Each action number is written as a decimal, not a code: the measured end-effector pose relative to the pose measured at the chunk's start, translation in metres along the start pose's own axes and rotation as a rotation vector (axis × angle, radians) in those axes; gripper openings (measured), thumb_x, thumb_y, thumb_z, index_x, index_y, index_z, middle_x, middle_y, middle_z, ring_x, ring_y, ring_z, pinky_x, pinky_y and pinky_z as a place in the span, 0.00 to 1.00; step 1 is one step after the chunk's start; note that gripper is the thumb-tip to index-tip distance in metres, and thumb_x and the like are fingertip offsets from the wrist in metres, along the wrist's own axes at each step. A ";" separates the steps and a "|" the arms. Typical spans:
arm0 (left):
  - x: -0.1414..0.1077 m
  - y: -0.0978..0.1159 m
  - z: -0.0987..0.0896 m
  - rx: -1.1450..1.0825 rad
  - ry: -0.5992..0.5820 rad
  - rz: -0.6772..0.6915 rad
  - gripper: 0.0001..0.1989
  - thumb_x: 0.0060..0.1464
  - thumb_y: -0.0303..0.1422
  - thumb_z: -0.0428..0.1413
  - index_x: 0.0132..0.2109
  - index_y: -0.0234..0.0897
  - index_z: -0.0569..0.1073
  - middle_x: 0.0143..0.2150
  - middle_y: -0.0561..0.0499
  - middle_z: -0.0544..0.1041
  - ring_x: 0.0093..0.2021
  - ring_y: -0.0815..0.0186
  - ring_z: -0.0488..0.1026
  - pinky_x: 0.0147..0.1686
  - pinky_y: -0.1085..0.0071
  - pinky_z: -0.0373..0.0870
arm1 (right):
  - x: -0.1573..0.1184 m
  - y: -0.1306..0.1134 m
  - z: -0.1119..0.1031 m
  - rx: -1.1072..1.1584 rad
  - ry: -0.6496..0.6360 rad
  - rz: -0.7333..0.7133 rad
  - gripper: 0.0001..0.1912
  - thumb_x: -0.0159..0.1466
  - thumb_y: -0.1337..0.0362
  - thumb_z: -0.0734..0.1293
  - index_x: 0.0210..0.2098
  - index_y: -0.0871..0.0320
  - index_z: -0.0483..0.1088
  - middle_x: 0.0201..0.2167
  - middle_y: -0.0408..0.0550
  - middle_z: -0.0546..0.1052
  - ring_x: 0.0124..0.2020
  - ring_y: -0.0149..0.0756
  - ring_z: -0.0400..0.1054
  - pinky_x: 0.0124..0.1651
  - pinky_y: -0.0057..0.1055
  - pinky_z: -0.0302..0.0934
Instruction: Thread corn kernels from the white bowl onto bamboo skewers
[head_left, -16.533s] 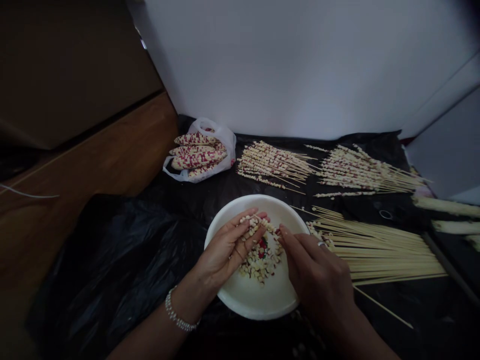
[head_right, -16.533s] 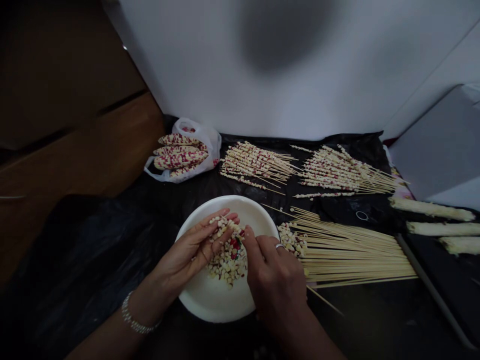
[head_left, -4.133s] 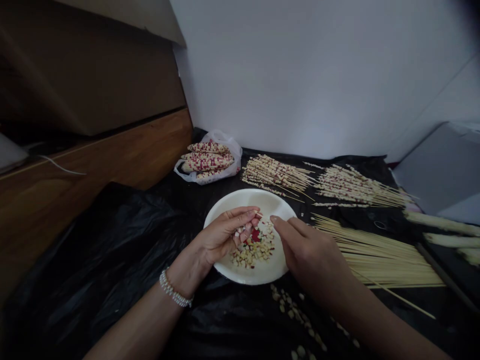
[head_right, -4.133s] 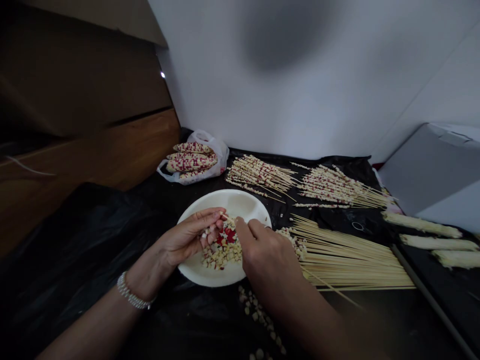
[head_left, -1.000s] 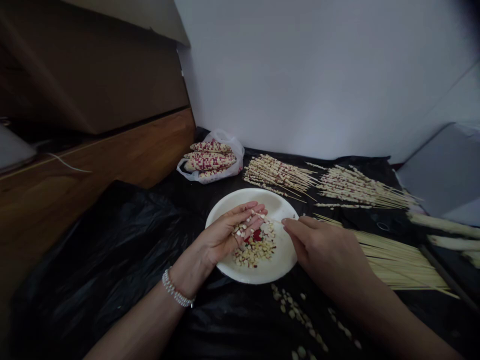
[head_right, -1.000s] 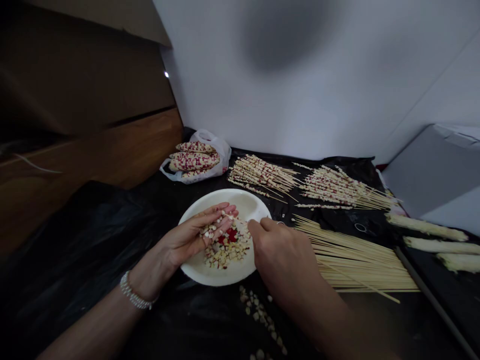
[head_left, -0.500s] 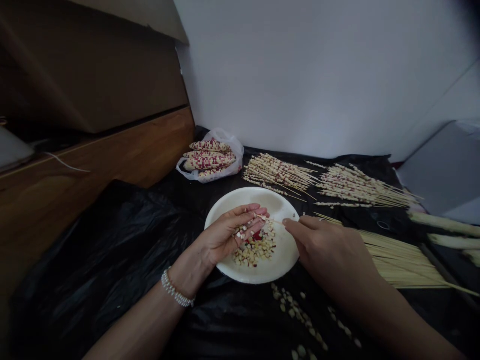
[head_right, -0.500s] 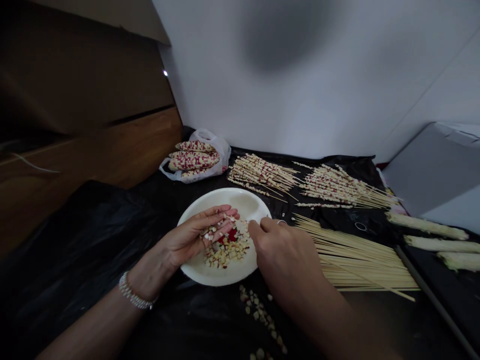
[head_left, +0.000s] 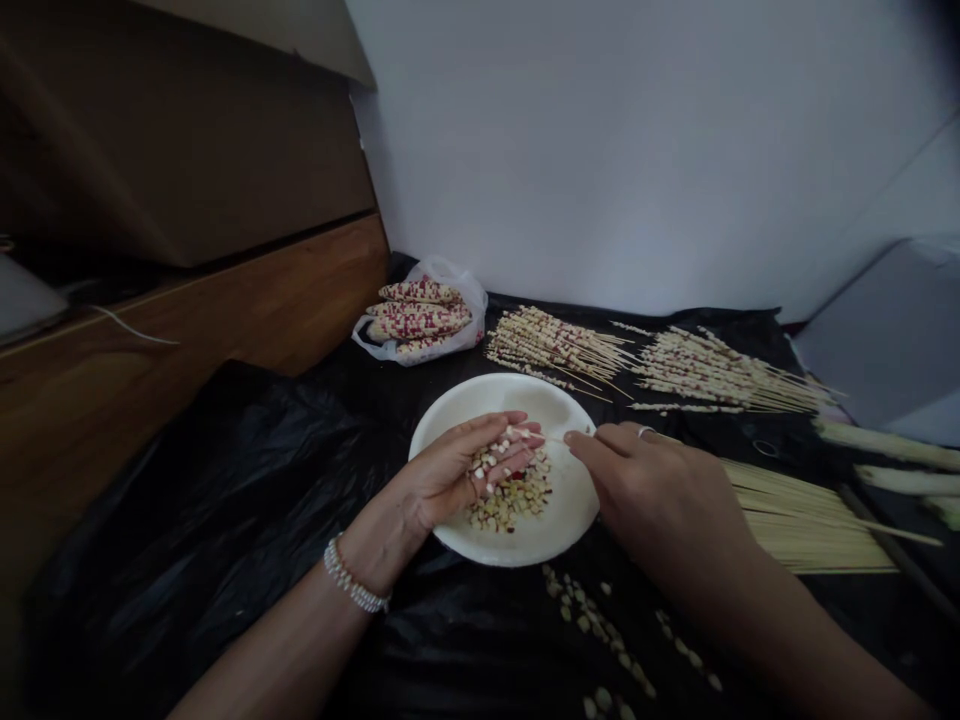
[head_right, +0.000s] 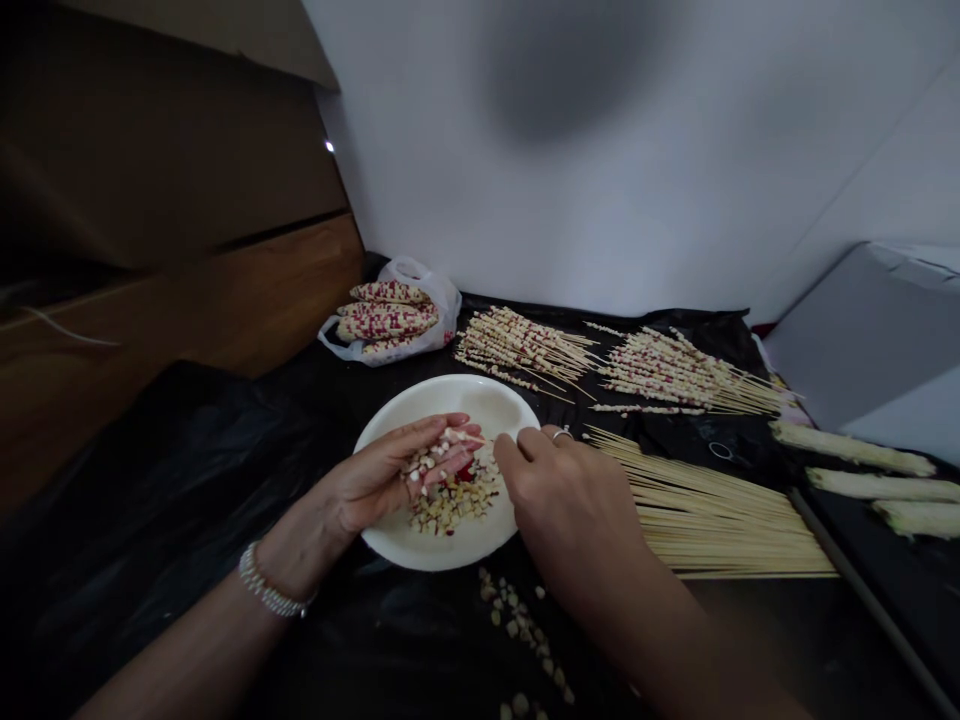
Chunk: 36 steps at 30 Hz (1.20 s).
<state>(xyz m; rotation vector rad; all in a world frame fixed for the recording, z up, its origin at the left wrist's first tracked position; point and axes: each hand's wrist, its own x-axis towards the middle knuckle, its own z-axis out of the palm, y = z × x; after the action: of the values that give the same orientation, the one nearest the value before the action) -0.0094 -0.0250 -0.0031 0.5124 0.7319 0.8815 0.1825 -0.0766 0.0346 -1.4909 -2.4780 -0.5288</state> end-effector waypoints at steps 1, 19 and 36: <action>0.000 0.001 0.001 -0.037 0.035 -0.011 0.10 0.53 0.26 0.58 0.43 0.27 0.76 0.43 0.42 0.79 0.44 0.63 0.77 0.49 0.68 0.72 | 0.000 0.000 0.002 0.028 -0.004 0.024 0.06 0.60 0.72 0.62 0.33 0.56 0.69 0.27 0.44 0.72 0.27 0.34 0.65 0.26 0.31 0.44; 0.003 0.001 -0.008 -0.012 0.081 0.061 0.10 0.47 0.23 0.62 0.40 0.31 0.78 0.34 0.49 0.78 0.32 0.75 0.74 0.34 0.84 0.72 | -0.002 -0.006 0.016 0.102 0.127 -0.014 0.14 0.60 0.74 0.59 0.44 0.61 0.69 0.28 0.46 0.74 0.25 0.32 0.65 0.26 0.29 0.49; 0.000 -0.004 0.003 0.107 -0.011 -0.029 0.02 0.47 0.24 0.61 0.32 0.31 0.77 0.29 0.51 0.77 0.29 0.75 0.72 0.35 0.83 0.69 | -0.001 -0.018 0.027 0.145 0.158 0.000 0.14 0.57 0.76 0.57 0.38 0.61 0.70 0.24 0.44 0.71 0.20 0.29 0.61 0.24 0.29 0.45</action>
<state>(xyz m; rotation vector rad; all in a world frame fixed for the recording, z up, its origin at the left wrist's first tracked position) -0.0057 -0.0274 -0.0040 0.6002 0.7774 0.8151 0.1679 -0.0740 0.0056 -1.3410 -2.3414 -0.4384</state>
